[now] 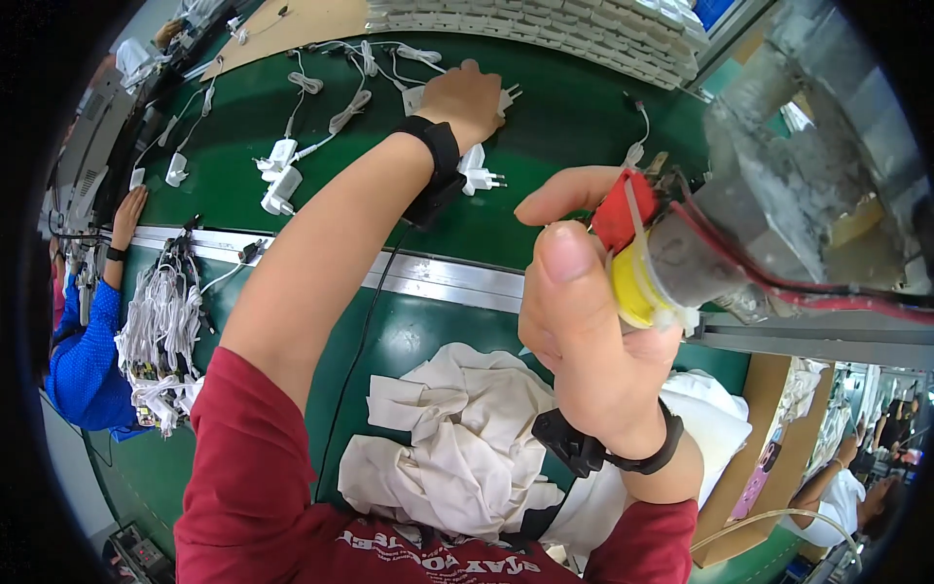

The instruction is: The person applies a substance to the circuit boards of power adapters using a dispenser, then places each adapter onto the conveyor belt and picks up a new one from the pile.

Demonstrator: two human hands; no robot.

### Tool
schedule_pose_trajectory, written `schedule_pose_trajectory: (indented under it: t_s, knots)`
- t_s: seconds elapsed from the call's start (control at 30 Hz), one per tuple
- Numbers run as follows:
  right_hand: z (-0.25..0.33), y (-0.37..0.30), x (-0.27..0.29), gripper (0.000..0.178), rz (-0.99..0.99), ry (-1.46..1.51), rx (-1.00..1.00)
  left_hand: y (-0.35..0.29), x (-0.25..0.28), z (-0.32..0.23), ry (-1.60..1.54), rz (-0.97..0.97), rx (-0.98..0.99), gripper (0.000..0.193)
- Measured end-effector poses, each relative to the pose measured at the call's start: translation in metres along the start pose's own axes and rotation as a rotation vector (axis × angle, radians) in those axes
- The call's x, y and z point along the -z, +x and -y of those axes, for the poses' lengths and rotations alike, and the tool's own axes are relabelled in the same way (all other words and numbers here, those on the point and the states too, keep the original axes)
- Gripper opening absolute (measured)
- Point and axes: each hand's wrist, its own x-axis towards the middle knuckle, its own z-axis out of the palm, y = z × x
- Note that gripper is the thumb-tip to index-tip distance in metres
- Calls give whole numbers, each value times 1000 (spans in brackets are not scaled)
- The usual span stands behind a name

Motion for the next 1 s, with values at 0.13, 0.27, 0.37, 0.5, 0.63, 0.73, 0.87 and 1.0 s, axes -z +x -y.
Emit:
schedule_pose_trajectory:
  t_s: [0.13,0.27,0.37,0.5,0.63,0.73,0.87,1.0]
  knots:
    - [2,1,-5,35,-21,-6,5,25,8,22,-315,53,-26,35]
    - [2,4,-2,33,-33,-42,4,40,32,42,-1114,-133,51,40]
    - [2,5,-3,33,-3,-51,13,82,26,93,-1700,17,155,27]
    - [1,7,-1,34,-1,-42,18,79,61,125,-1657,-64,-272,32]
    - [2,7,0,34,-22,-60,27,-8,85,86,-1526,-313,28,33]
    - [1,7,-1,34,-8,-83,52,-62,75,84,-882,-77,147,33]
    - [1,8,-1,33,-11,-65,38,-109,84,63,-522,201,1,37]
    - [-2,6,-1,30,-30,-30,20,-102,86,59,-309,321,-69,36]
